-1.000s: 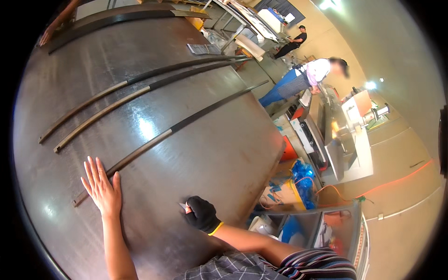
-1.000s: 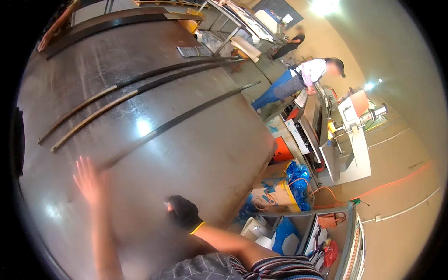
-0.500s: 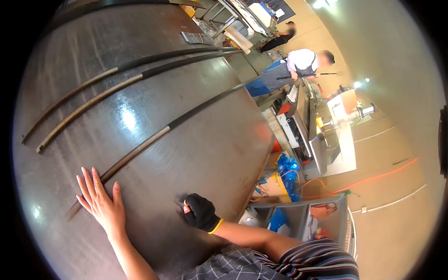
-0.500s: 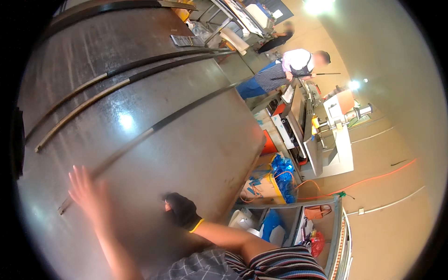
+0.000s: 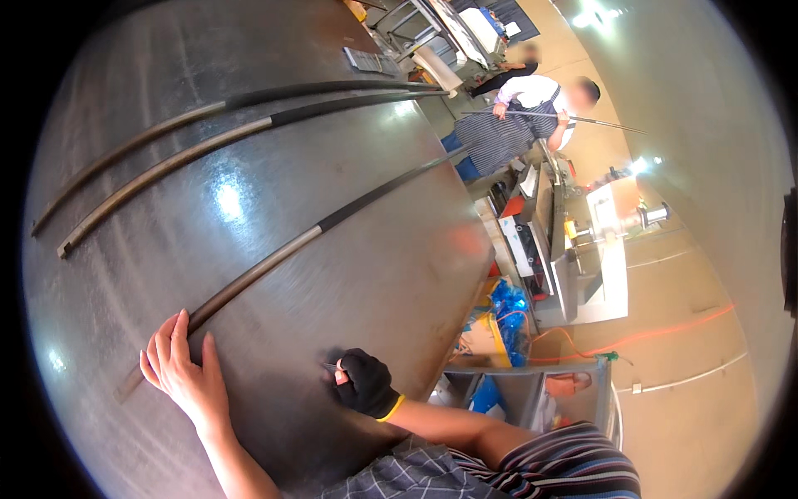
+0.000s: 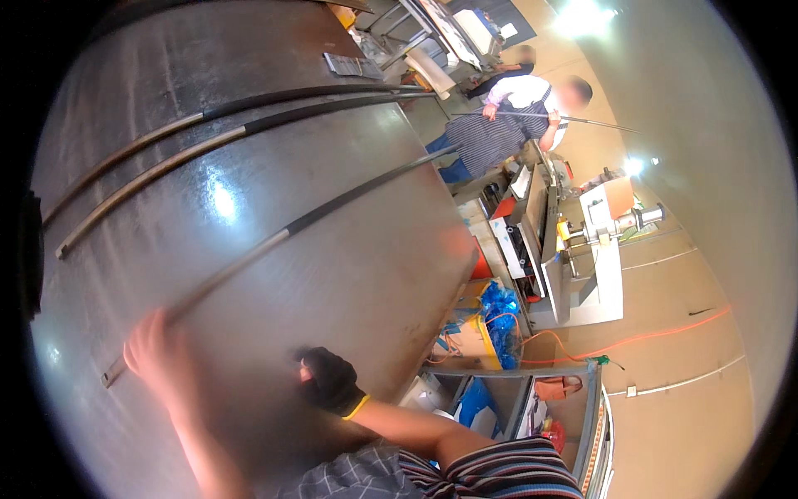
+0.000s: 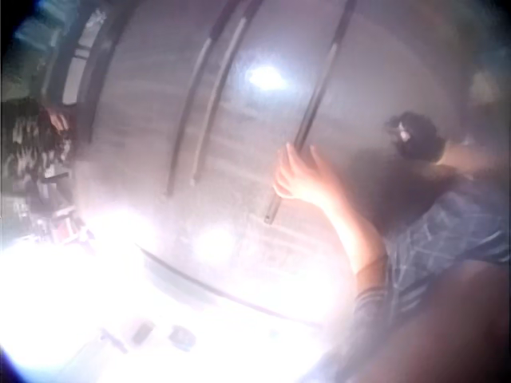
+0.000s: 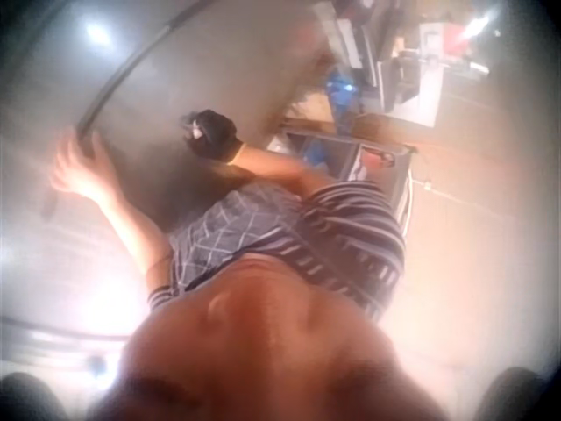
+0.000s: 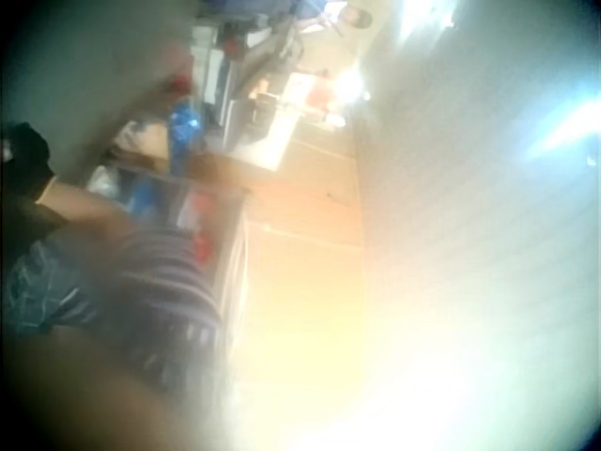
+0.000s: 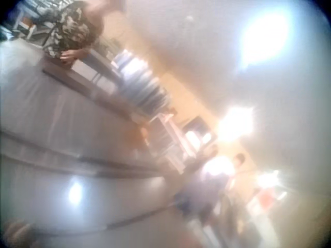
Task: The person wipes several long metal rods on a workbench with a cloth, then applies a dark coating to them using a brush. The rods are arranged in parallel and handled one at a time.
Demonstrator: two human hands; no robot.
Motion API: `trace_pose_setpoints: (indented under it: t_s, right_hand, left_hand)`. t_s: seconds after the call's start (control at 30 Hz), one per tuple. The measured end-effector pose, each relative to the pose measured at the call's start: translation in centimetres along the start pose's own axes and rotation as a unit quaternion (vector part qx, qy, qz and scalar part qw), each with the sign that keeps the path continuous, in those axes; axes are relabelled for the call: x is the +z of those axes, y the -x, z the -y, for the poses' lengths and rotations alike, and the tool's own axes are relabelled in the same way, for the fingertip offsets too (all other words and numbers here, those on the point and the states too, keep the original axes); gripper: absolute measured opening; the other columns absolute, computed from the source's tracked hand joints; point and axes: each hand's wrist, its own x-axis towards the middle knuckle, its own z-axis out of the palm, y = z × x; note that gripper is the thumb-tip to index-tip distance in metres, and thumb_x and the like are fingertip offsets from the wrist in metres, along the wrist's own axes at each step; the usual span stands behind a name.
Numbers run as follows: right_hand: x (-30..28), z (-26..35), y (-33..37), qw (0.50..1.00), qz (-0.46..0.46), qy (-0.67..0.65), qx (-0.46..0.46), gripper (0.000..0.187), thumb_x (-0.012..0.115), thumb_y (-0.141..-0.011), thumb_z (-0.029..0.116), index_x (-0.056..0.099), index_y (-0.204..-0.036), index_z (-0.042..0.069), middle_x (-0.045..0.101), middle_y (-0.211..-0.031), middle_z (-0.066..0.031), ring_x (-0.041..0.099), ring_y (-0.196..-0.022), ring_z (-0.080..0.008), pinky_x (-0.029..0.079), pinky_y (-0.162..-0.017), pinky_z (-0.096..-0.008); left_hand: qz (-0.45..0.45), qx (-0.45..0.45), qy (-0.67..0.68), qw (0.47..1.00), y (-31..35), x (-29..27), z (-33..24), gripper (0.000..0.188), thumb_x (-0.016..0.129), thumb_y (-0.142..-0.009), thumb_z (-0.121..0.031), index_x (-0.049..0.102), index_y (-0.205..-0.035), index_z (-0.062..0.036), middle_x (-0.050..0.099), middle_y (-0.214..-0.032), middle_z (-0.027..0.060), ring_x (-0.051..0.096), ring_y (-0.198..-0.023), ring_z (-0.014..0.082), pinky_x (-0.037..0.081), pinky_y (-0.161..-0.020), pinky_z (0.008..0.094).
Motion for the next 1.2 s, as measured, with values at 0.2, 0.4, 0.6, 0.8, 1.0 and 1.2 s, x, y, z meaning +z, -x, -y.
trace_pose_setpoints:
  t_s: [0.2, 0.4, 0.6, 0.8, 1.0, 1.2]
  right_hand:
    - [-0.1, 0.1, -0.2, 1.0, 0.002, 0.002, 0.015, 0.017, 0.053, -0.078, 0.017, 0.06, -0.092, 0.013, 0.061, -0.077, -0.0082, 0.06, -0.065, -0.0305, 0.049, -0.056, -0.0396]
    - [1.4, -3.5, -1.1, 0.986, -0.067, -0.063, 0.136, 0.012, 0.05, -0.091, 0.019, 0.055, -0.086, 0.008, 0.057, -0.075, -0.0092, 0.056, -0.063, -0.0247, 0.046, -0.057, -0.0377]
    - [-0.1, -18.5, -15.4, 0.881, -0.308, -0.164, 0.319, 0.017, 0.041, -0.091, 0.018, 0.047, -0.082, 0.004, 0.053, -0.071, -0.0061, 0.052, -0.063, -0.0145, 0.045, -0.056, -0.0298]
    - [-2.4, -31.2, -21.6, 0.94, -0.263, -0.057, 0.21, 0.014, 0.056, -0.081, 0.01, 0.053, -0.078, -0.004, 0.054, -0.069, -0.0128, 0.054, -0.062, -0.0251, 0.045, -0.054, -0.0374]
    - [-3.7, -34.8, -24.6, 0.787, -0.315, -0.458, 0.27, 0.01, 0.059, -0.084, 0.007, 0.057, -0.075, 0.005, 0.053, -0.065, -0.0046, 0.05, -0.053, -0.0143, 0.038, -0.044, -0.0266]
    - [-3.5, -31.4, -26.6, 0.847, -0.301, -0.332, 0.286, 0.019, 0.057, -0.085, 0.011, 0.051, -0.068, 0.008, 0.048, -0.059, -0.0024, 0.044, -0.048, -0.0099, 0.033, -0.041, -0.0225]
  left_hand:
    - [0.005, -0.006, 0.002, 1.0, -0.7, 0.2, 0.1, 0.031, 0.069, -0.078, -0.013, 0.067, -0.109, -0.0125, 0.06, -0.115, 0.0003, 0.052, -0.113, 0.0212, 0.021, -0.109, 0.0438]
    - [-0.079, 0.039, -0.061, 0.994, -1.4, 0.7, -0.1, 0.022, 0.066, -0.082, -0.015, 0.069, -0.104, -0.0151, 0.059, -0.108, -0.0019, 0.053, -0.107, 0.0196, 0.021, -0.109, 0.0455]
    - [-0.028, 0.013, -0.023, 0.999, -1.6, 0.7, 0.2, 0.021, 0.068, -0.08, -0.015, 0.07, -0.101, -0.0165, 0.058, -0.099, -0.0026, 0.054, -0.103, 0.0182, 0.021, -0.109, 0.0456]
    - [-0.018, 0.013, -0.011, 1.0, -2.0, 0.6, 0.1, 0.023, 0.068, -0.077, -0.012, 0.07, -0.1, -0.0169, 0.059, -0.097, -0.0028, 0.054, -0.102, 0.0185, 0.022, -0.108, 0.0461]
    - [-0.002, 0.015, 0.007, 1.0, -2.3, 0.5, -0.1, 0.026, 0.068, -0.075, -0.008, 0.07, -0.1, -0.0166, 0.06, -0.096, -0.0026, 0.055, -0.101, 0.0182, 0.022, -0.108, 0.0457]
    - [-0.021, 0.027, -0.017, 0.999, -1.7, 1.0, 0.3, 0.025, 0.069, -0.074, -0.008, 0.07, -0.098, -0.0146, 0.06, -0.097, -0.0016, 0.055, -0.1, 0.018, 0.022, -0.108, 0.0464]
